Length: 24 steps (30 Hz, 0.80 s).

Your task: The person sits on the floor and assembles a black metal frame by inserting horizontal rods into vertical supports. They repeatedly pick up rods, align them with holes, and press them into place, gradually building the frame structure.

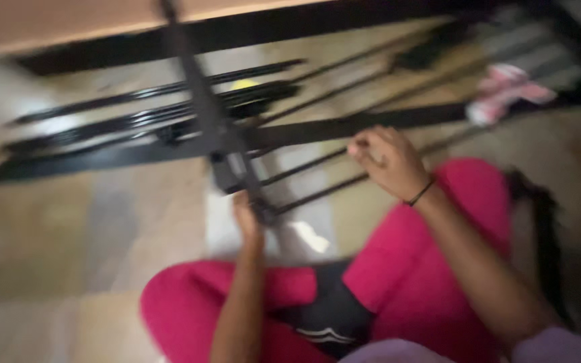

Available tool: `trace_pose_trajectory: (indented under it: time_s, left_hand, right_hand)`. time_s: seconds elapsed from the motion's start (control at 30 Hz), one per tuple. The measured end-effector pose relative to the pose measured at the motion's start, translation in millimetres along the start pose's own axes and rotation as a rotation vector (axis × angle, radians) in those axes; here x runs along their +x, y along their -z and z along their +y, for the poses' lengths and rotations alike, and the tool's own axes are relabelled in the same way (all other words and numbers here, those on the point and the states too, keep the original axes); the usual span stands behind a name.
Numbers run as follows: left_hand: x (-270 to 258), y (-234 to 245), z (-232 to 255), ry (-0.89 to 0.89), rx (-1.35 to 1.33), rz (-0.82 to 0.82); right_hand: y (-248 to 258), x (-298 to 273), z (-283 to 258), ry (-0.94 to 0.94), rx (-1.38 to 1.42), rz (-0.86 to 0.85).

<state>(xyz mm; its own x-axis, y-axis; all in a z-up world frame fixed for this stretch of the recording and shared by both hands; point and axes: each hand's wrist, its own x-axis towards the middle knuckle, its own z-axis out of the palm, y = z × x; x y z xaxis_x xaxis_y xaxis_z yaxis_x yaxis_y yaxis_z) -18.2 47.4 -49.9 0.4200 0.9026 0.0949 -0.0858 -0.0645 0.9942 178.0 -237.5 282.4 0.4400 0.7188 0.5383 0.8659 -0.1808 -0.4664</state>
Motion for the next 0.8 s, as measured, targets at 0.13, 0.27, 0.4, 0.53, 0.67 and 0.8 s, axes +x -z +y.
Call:
trace_pose_trajectory:
  time_s: [0.13,0.27,0.4,0.53,0.67,0.8]
  left_hand:
    - [-13.1,-6.1,15.3,0.334,-0.364,-0.016]
    - [-23.7,-14.1,72.4,0.312,-0.369,-0.061]
    - [-34.1,-21.9,111.0,0.264,-0.388,-0.134]
    - [-30.7,-19.4,97.6,0.336,-0.242,-0.014]
    - [-20.4,2.2,52.8,0.344,-0.224,0.04]
    - [-11.1,4.9,14.3,0.257,-0.123,0.054]
  right_hand:
    - [107.9,-82.9,29.7,-0.33,-0.152,0.304]
    - [162.6,-192.6,76.4,-0.816,-0.514,0.193]
    - [159.5,-291.7,100.6,-1.372,-0.644,-0.243]
    - [143.6,-343.9,111.9,-1.168,-1.044,-0.099]
    - [139.1,-360.7,145.2,-1.198,-1.165,-0.205]
    - [162.4,-365.2,159.1,-1.415,-0.938,-0.402]
